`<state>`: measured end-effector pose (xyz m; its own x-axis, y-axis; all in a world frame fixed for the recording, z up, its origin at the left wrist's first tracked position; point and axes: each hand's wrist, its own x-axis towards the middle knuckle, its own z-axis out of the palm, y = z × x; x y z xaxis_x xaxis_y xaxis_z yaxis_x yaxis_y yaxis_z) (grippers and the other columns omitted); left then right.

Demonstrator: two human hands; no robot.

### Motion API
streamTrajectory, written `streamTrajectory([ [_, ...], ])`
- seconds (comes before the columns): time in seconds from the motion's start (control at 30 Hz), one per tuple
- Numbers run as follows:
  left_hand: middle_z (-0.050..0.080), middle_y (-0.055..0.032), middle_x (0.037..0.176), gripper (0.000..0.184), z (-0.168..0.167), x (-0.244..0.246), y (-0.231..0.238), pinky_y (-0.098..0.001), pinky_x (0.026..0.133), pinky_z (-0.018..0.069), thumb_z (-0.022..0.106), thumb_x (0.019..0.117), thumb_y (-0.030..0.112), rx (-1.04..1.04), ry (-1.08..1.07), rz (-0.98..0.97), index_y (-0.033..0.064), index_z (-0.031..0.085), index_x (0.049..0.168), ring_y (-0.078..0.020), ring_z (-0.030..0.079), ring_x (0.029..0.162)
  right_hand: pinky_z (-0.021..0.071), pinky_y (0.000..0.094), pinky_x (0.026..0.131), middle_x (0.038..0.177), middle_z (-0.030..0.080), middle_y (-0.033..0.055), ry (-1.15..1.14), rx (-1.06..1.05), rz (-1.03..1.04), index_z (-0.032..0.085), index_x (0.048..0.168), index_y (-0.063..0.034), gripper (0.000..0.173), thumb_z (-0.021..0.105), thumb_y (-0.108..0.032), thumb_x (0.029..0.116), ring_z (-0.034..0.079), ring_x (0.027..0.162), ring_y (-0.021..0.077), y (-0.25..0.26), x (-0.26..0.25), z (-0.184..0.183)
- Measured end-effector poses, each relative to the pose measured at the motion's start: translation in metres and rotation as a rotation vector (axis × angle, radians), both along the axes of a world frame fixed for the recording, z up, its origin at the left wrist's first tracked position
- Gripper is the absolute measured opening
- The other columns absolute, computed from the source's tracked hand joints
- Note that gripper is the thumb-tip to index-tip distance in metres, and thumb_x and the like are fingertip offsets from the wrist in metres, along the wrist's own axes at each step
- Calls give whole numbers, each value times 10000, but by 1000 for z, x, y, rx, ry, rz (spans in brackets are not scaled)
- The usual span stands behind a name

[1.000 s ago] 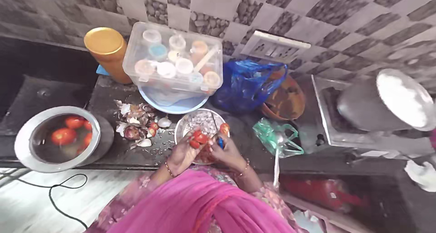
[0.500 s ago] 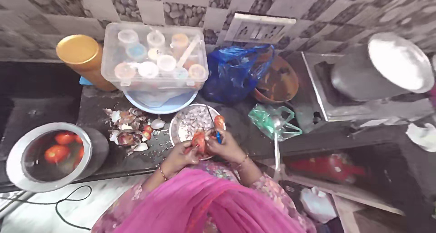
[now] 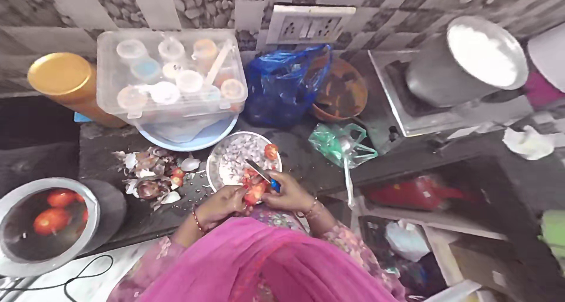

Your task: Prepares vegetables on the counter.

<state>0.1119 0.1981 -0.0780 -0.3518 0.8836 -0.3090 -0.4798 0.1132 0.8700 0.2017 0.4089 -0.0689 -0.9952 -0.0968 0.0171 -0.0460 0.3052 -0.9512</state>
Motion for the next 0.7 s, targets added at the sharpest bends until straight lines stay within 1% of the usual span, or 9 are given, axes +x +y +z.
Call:
streamTrajectory([
  [0.07,679,124,881,165,-3,3,3,-165,737,548,517,937,128,12,177,97,105,655,1024,46,637,789,426,126,581,862,645,2,-47,-16,-47,665,1121,38,349,731,-126,821,483,635,-59,1,4,0],
  [0.13,683,17,1101,335,-11,4,4,-197,890,543,596,917,130,59,365,168,-32,630,1208,14,642,970,435,129,583,851,633,-9,-93,-19,-92,657,1121,31,359,754,-167,838,484,628,-54,1,8,1],
  [0.17,685,-16,1155,378,-13,4,4,-205,908,548,615,918,130,83,435,185,-56,618,1247,5,648,997,445,134,586,847,634,-9,-114,-21,-117,653,1116,30,365,764,-192,848,494,626,-49,1,9,1],
  [0.23,700,-26,1138,458,-17,7,5,-171,893,546,731,857,170,100,544,221,-69,633,1235,28,650,980,465,147,591,828,626,-12,-153,-16,-149,646,1096,24,368,768,-228,858,511,622,-38,0,11,2],
  [0.3,723,-10,1063,410,-18,12,8,-160,859,554,771,839,165,54,574,283,-55,670,1169,42,658,924,445,146,583,771,589,-43,-188,-23,-162,621,1040,4,335,765,-238,857,495,609,-41,-2,12,4],
  [0.43,733,19,1016,359,-19,16,10,-177,865,565,757,807,87,53,487,350,-63,672,1122,35,672,910,501,183,626,804,618,-29,-235,-30,-211,589,1181,31,457,748,-274,880,554,650,-7,-1,16,6],
  [0.53,727,22,1014,376,-20,18,9,-177,853,566,741,814,105,50,469,357,-63,656,1139,35,670,905,490,211,672,816,590,4,-283,34,-212,592,1127,29,459,733,-338,889,546,699,21,2,22,6],
  [0.6,724,8,1004,366,-19,20,10,-162,839,560,725,840,127,18,506,355,-69,654,1141,44,664,889,466,211,649,787,558,-14,-348,53,-180,596,1058,-5,414,724,-364,896,518,673,19,0,22,8],
  [0.7,724,-13,1009,317,-20,23,12,-158,824,560,688,867,103,40,584,361,-73,660,1129,44,661,880,490,271,685,824,593,41,-348,124,-173,615,1047,20,452,707,-401,910,548,718,76,-5,22,5],
])
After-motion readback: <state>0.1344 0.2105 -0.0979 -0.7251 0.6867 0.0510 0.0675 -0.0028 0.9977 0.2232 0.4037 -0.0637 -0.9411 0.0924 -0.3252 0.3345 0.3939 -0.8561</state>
